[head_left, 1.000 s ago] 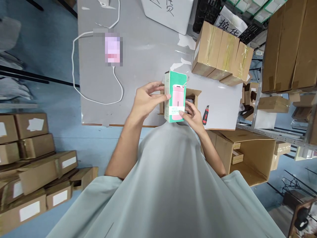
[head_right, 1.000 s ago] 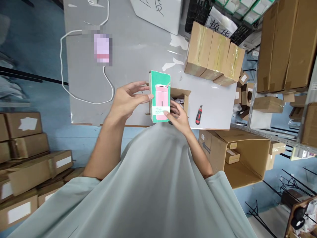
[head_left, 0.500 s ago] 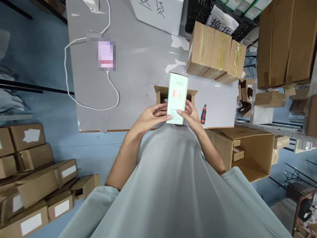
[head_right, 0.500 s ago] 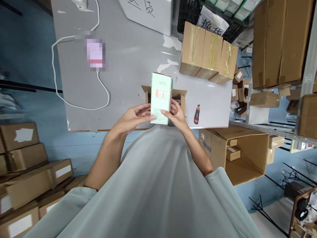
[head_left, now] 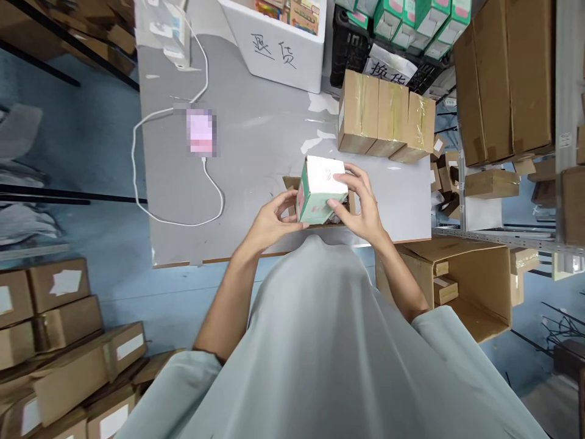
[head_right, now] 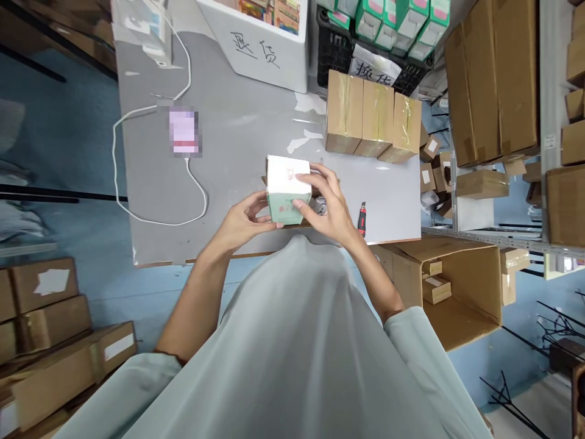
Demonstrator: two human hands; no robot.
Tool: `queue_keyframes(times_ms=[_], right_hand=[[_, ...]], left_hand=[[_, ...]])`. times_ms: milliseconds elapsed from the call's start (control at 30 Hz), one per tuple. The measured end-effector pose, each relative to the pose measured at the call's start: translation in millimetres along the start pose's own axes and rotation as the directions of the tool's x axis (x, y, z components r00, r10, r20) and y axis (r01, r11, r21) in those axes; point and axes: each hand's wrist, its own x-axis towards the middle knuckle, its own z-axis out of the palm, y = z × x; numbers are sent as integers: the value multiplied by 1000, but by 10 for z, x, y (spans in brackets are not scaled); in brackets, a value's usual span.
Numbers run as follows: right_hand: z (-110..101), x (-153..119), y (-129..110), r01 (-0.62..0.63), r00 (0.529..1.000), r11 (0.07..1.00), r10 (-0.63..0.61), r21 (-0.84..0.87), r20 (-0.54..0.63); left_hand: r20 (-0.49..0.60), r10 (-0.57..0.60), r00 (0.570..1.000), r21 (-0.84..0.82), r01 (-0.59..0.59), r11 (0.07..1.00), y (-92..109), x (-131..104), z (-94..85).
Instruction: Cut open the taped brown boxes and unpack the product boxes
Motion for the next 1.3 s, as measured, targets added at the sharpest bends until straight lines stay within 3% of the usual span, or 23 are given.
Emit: queue_keyframes(times_ms=[100, 167, 333, 400, 467, 567, 667, 767, 867, 967, 1133, 1300], right_hand=[[130, -138, -121, 87, 989, 993, -76, -84, 126], [278, -290, -149, 80, 979, 992, -61, -95, 193], [452, -477, -93, -4, 979, 997, 18, -73, 201], [379, -382, -33, 9, 992, 997, 0, -72, 129], [254, -201, 62, -18, 1000, 999, 17, -44, -23], [85, 119, 287, -142, 958, 976, 177, 166, -224], [105, 308, 533, -326, 879, 818, 447, 474, -167], [355, 290, 641, -510, 753, 553, 657, 659, 31], [688, 176, 590, -597, 648, 241, 707, 765, 284], [947, 95, 489, -647, 587, 40, 664, 761, 464], [1115, 71, 391, -613, 572, -66, 651, 787, 500], [1083, 86, 382, -471, 663, 49, 678, 881, 317]], left_hand=[[-93, 104, 990, 15, -103, 995, 58, 133, -33], [-114, 161, 980, 36, -158, 987, 128, 184, -59], [-77, 193, 978, 94, -185, 978, 193, 156, -108], [-17, 141, 990, 130, -137, 982, 181, 90, -144], [47, 96, 994, 191, -104, 976, 195, -6, -199], [66, 102, 993, 177, -112, 978, 313, -166, -277], [17, 172, 985, 56, -173, 983, 531, -243, -271], [-18, 259, 966, 70, -257, 964, 759, -176, -170], [6, 322, 947, 117, -320, 940, 908, -43, -56], [21, 342, 939, 146, -342, 928, 956, 44, 3], [56, 322, 945, 139, -326, 935, 925, 39, -48], [32, 295, 955, -16, -294, 956, 783, -85, -159]])
